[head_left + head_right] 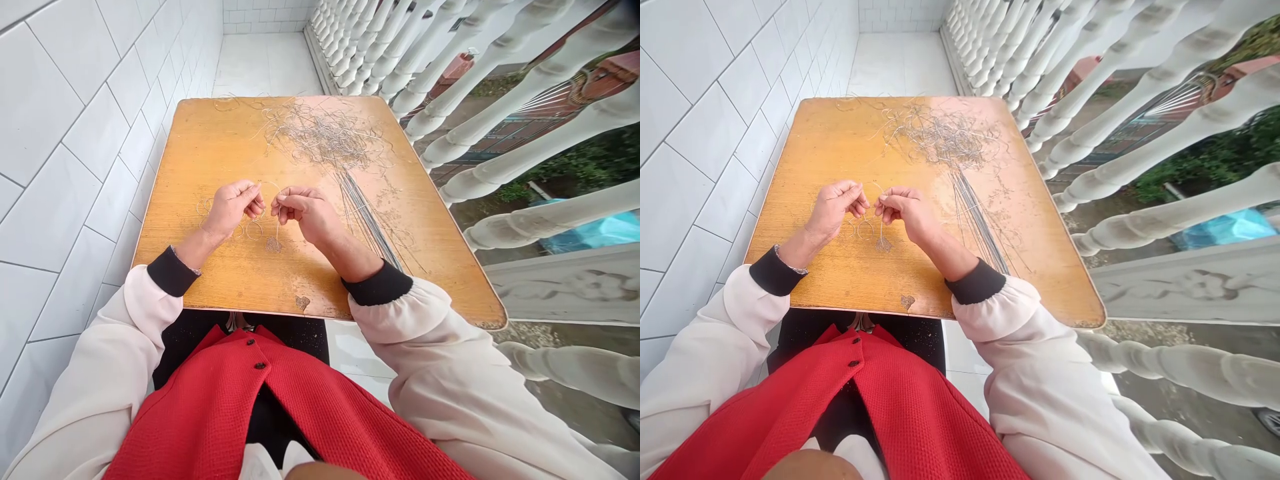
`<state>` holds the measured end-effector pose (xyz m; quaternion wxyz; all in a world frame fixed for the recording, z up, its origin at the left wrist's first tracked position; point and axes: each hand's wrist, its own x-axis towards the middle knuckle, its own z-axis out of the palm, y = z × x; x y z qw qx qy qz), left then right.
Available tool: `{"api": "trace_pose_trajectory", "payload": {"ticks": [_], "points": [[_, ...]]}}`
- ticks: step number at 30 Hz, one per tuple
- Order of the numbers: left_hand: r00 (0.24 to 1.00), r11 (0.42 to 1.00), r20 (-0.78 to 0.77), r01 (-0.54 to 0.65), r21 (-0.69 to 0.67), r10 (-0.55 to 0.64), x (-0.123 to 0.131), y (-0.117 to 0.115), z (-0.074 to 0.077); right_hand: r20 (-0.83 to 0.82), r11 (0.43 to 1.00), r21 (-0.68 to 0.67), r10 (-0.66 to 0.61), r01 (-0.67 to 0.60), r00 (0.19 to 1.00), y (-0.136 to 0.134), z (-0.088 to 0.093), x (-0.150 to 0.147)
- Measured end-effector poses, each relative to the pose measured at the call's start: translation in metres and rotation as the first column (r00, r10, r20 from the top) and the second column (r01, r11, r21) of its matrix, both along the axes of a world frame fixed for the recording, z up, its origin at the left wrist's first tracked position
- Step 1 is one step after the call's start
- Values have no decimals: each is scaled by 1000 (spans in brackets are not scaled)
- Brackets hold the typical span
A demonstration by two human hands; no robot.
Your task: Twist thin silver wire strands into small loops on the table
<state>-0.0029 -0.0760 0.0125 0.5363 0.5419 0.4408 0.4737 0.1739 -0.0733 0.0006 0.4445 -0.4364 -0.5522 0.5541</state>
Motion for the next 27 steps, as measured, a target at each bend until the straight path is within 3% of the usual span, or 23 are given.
{"api": "trace_pose_trajectory", "payload": {"ticks": [5, 9, 13, 17, 20, 24, 27], "points": [[999, 1000, -40, 0, 2, 0, -1, 3, -4, 46, 996, 46, -81, 79, 996, 4, 1, -1], [990, 999, -132, 47, -19, -49, -6, 9, -6, 193, 979, 180, -130, 95, 972, 10, 0, 10], [962, 988, -274, 41, 148, 1, -8, 13, -11, 435, 945, 323, -111, -40, 893, 11, -2, 14], [917, 947, -398, 111, 300, 19, -9, 12, -15, 497, 891, 442, -150, -101, 855, 7, -1, 11], [935, 940, -344, 33, 339, 91, -9, 12, -15, 525, 872, 482, -213, -82, 824, 6, 1, 15], [961, 969, -197, -159, 188, 196, -6, 13, -13, 575, 828, 553, -298, -93, 762, 8, 2, 28], [961, 968, -151, -215, 129, 233, -4, 13, -12, 541, 779, 622, -358, -76, 761, 9, 4, 36]]}}
